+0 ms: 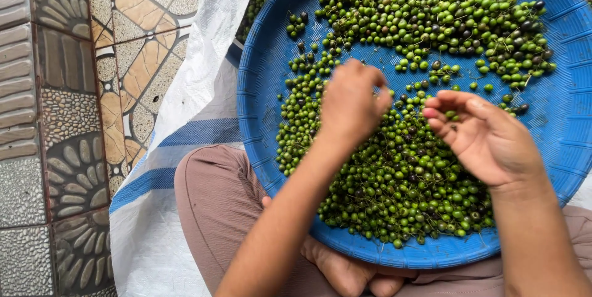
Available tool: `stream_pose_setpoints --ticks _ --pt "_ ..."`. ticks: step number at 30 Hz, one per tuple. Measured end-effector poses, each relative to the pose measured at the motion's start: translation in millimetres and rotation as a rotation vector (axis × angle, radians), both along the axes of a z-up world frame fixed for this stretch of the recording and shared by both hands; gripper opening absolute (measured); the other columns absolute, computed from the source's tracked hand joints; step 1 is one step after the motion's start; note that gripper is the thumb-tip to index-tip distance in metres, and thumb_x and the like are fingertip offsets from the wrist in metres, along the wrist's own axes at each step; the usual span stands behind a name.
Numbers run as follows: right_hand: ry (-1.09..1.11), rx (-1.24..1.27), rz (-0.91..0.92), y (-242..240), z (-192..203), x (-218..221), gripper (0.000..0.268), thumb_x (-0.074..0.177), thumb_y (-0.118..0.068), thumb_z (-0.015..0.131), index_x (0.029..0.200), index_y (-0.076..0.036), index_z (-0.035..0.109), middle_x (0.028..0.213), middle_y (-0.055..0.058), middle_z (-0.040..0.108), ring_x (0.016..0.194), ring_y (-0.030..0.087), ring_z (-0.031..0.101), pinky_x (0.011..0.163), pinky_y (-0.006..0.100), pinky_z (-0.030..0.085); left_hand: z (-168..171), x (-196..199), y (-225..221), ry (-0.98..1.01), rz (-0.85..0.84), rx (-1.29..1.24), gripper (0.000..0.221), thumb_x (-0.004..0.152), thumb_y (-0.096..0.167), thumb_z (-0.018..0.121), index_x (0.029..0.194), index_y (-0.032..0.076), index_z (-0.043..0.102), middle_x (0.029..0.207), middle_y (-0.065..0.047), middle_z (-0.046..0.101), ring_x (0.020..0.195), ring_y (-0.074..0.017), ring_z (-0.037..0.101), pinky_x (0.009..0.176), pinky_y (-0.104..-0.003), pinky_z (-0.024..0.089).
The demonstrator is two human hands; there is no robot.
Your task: Sorting small green berries in a blue tray to remove stems and debris.
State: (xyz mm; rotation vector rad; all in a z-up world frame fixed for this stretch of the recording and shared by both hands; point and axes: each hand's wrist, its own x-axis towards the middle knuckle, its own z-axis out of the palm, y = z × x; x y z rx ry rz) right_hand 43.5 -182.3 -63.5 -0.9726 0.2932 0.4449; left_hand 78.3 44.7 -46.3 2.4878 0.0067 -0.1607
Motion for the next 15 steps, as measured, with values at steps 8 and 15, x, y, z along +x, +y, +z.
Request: stream_pose_setpoints --ticks 8,15 --pt "0.113 0.093 0.018 3 -16 -1 0.037 0.105 -0.017 0.048 0.130 0.008 0.060 0.126 0.019 0.067 0.113 0.024 0.065 0.100 0.035 0.053 0 -26 -25 -0.095 -0.128 -0.123 0.030 0.096 0.033 0.061 0.118 0.016 0.073 0.100 -0.011 0.063 0.097 -0.0331 0.060 0.080 -0.049 0.051" --pt "0.042 0.015 0.022 1 -10 -1 0.035 0.105 -0.015 0.047 0.126 0.009 0.062 0.124 0.024 0.067 0.119 0.035 0.065 0.105 0.040 0.054 -65 38 63 -0.244 0.198 0.353 0.062 0.089 0.022 0.073 0.146 0.020 0.049 0.148 -0.020 0.047 0.126 -0.0425 0.047 0.091 -0.058 0.048"
